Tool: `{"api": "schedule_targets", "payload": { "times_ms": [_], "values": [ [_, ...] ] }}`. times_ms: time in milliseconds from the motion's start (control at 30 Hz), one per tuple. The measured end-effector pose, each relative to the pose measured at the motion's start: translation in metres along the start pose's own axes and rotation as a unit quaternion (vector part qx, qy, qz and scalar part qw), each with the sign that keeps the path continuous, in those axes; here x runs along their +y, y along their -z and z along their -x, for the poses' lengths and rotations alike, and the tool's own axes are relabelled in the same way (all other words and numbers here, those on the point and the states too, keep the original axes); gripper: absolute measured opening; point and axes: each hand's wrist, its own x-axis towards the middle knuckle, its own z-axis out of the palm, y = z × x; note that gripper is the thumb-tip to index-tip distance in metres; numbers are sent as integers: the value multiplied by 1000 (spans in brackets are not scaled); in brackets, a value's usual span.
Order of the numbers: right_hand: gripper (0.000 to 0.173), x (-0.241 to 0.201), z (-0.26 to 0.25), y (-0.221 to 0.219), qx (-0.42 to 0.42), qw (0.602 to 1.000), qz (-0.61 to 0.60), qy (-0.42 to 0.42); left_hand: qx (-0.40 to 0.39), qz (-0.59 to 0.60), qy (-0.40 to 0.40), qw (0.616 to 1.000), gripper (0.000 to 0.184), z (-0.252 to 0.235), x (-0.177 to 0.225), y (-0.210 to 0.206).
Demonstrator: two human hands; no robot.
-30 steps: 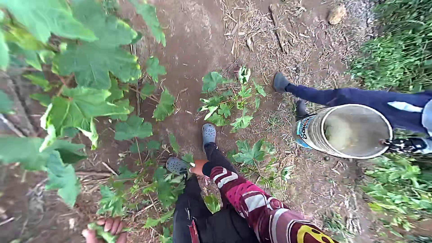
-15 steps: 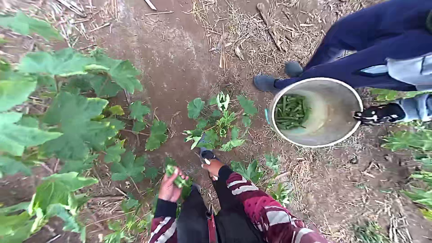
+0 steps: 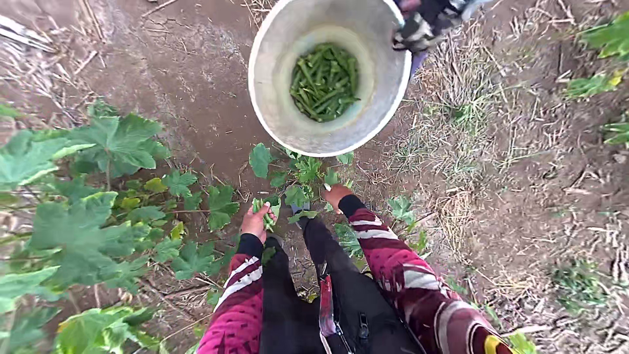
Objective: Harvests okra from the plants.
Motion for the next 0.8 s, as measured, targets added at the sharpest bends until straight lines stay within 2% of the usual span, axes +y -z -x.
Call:
{"api": "schedule_targets", "payload": {
  "times_ms": [167,233,300,433,500,600,700,800],
  "values": [
    [53,13,-35,15,49,986,-158,-24,0,-71,-13,997,29,-9,11,6],
    [51,17,-35,21,50,982,-180,-36,-18,-121,-16,992,28,-15,12,3],
    [47,23,-28,13,33,987,-157,-27,-41,-167,-17,985,26,-15,13,-1],
    [47,29,-2,-12,-45,998,-47,7,-63,-212,-26,975,23,-18,15,-19],
    [49,29,-3,-18,-56,998,-34,20,-69,-231,-26,970,24,-21,14,-28],
    [46,39,-48,-26,-11,986,-161,31,-66,-260,-33,963,26,-26,15,-43],
    [43,47,-76,-20,2,939,-343,-1,-53,-279,-45,958,29,-30,16,-57],
    [42,59,-83,-11,-15,923,-384,-20,-48,-283,-62,956,29,-35,16,-74]
  ]
}}
